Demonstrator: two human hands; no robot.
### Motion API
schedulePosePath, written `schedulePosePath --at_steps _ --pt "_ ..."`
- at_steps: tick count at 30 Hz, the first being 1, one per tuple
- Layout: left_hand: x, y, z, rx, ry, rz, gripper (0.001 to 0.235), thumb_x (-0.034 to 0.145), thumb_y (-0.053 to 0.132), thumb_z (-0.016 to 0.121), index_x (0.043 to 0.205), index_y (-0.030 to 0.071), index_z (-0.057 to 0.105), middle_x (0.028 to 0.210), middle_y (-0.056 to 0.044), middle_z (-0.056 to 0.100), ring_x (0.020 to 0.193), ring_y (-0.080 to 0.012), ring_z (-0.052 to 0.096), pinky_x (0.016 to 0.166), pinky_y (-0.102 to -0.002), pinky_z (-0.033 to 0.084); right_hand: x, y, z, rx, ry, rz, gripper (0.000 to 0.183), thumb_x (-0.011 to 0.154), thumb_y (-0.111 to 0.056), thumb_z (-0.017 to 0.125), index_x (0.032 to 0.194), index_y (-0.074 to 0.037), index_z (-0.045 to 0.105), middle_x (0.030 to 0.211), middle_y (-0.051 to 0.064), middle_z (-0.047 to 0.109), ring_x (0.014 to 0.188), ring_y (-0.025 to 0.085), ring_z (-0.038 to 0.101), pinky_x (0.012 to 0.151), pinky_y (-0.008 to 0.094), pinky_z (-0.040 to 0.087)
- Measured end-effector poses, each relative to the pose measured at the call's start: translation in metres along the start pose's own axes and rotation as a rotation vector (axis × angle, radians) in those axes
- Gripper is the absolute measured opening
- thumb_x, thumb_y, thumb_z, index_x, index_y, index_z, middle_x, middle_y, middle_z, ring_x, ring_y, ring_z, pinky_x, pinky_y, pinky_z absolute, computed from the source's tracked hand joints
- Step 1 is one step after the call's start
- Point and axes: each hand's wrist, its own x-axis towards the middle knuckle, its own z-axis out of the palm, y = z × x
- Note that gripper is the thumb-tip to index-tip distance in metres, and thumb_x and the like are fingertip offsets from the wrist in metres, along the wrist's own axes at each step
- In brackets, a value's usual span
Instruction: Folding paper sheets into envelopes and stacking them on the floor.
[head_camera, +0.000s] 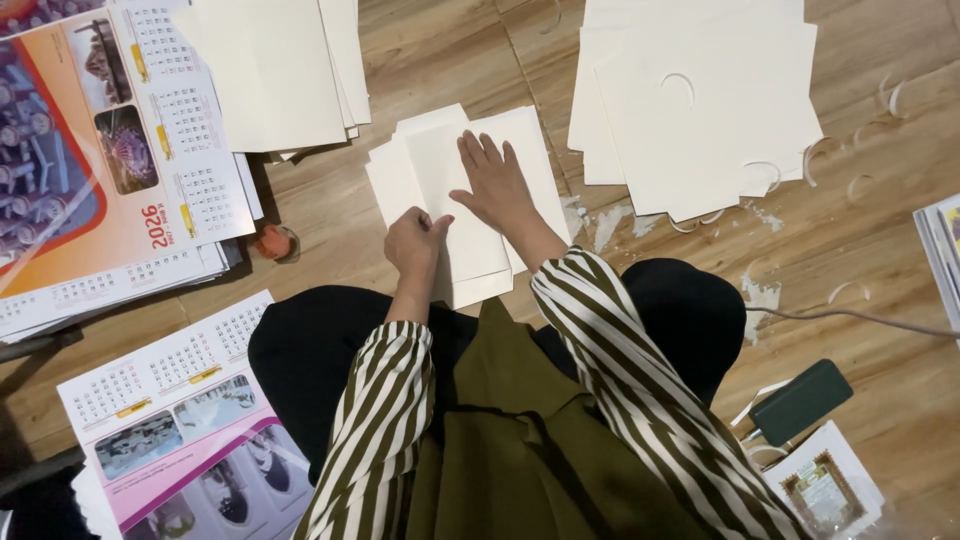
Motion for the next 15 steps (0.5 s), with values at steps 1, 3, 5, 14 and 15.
schedulePosePath --at_steps 1,3,5,14,15 --pt "0.001 -0.001 0.001 -0.002 -0.002 -0.001 0.027 0.073 0.025 0.073 0.067 0.010 0.052 0.056 -0.002 0.050 0.054 -0.0171 0.050 0.053 -0.028 0.036 -0.010 0.000 -0.003 -0.002 -0.002 0.001 0.068 0.091 -0.052 0.033 0.141 -0.007 0.021 0.146 0.011 0.022 0.133 0.025 0.022 0.109 0.044 0.018" --pt "0.002 -0.004 0.003 0.031 -0.003 0.002 0.028 0.072 0.026 0.074 0.066 0.010 0.052 0.056 -0.003 0.051 0.056 -0.0203 0.053 0.055 -0.030 0.037 -0.031 -0.001 -0.006 -0.116 -0.054 -0.074 0.065 0.092 -0.048 0.032 0.141 -0.006 0.021 0.146 0.011 0.023 0.133 0.025 0.023 0.108 0.044 0.020" --pt "0.006 -0.009 0.008 0.028 0.004 0.008 0.029 0.071 0.027 0.075 0.066 0.010 0.052 0.056 -0.003 0.052 0.056 -0.0209 0.054 0.055 -0.030 0.037 -0.040 0.002 0.006 -0.127 -0.067 -0.103 0.064 0.092 -0.047 0.033 0.140 -0.007 0.023 0.145 0.011 0.024 0.133 0.025 0.025 0.107 0.046 0.022" --pt "0.015 -0.038 0.023 0.010 0.017 0.067 0.028 0.069 0.025 0.077 0.066 0.011 0.053 0.056 -0.003 0.054 0.056 -0.0232 0.056 0.056 -0.032 0.039 -0.085 0.023 0.045 -0.318 -0.090 -0.377 0.046 0.091 -0.018 0.045 0.135 -0.012 0.035 0.140 0.009 0.035 0.121 0.029 0.040 0.096 0.049 0.035" --pt "0.019 -0.037 0.024 -0.014 0.008 0.080 0.026 0.070 0.023 0.076 0.066 0.011 0.053 0.057 -0.004 0.054 0.057 -0.0227 0.056 0.055 -0.032 0.039 -0.089 0.028 0.040 -0.328 -0.087 -0.415 0.043 0.091 -0.013 0.043 0.133 -0.014 0.039 0.140 0.008 0.036 0.118 0.029 0.044 0.093 0.049 0.038"
